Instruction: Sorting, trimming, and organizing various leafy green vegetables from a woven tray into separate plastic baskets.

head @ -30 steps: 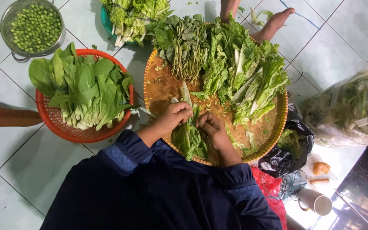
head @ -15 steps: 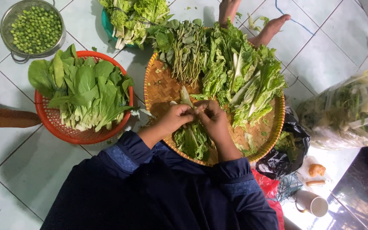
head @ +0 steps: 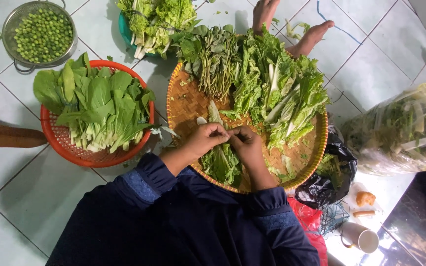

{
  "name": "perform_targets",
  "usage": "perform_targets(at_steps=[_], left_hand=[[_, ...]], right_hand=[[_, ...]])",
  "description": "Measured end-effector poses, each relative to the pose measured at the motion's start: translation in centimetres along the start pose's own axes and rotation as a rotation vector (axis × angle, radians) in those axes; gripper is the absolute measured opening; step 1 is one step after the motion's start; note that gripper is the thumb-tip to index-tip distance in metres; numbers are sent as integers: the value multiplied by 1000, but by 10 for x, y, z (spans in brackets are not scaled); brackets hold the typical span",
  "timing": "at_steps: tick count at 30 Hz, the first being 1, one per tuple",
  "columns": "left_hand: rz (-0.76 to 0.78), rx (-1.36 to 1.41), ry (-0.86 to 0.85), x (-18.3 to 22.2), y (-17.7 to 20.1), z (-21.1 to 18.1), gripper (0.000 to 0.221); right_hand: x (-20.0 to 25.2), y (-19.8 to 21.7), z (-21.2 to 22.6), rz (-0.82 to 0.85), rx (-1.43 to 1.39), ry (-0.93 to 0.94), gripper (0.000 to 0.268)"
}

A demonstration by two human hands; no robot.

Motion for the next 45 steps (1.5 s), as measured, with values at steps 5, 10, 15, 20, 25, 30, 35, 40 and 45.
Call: perform_targets(at_steps=[5, 10, 15, 20, 25, 30, 35, 40, 45], left_hand=[[-66, -44, -113, 5, 4, -11, 9], [-105, 27, 45, 12, 4, -25, 11], [-120, 62, 79, 2, 8, -10, 17], [-245, -511, -191, -9, 14, -16, 11], [-120, -1037, -933, -2, -2, -46, 13], [-186, -1054, -1184, 11, -4, -64, 23], [-189, -988, -1232, 17, -1, -73, 22], [-191, -946, -1209, 25, -3, -88, 20], [-87, -955, -1071, 19, 13, -62, 16]], right_hand=[[2, -1, -1, -78, -110, -31, 5], [6, 0, -6, -60, -235, 38, 7], [5, 3, -17, 94, -106, 285, 10], [6, -7, -6, -23, -358, -68, 16], [-6, -8, -29, 71, -328, -125, 21], [-8, -4, -45, 117, -329, -159, 12], [-6, -4, -55, 114, -376, -174, 12], [-6, -7, -30, 66, -233, -182, 11], [-3, 11, -41, 47, -10, -165, 13]])
Point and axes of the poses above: each hand's wrist, its own x-axis away from the middle knuckle, its own y-axis out of the back of the hand, z = x × y, the point moved 3 cm from there along -x, towards the middle knuckle, and after that the axes turned 11 degrees about y, right-handed, at the moved point
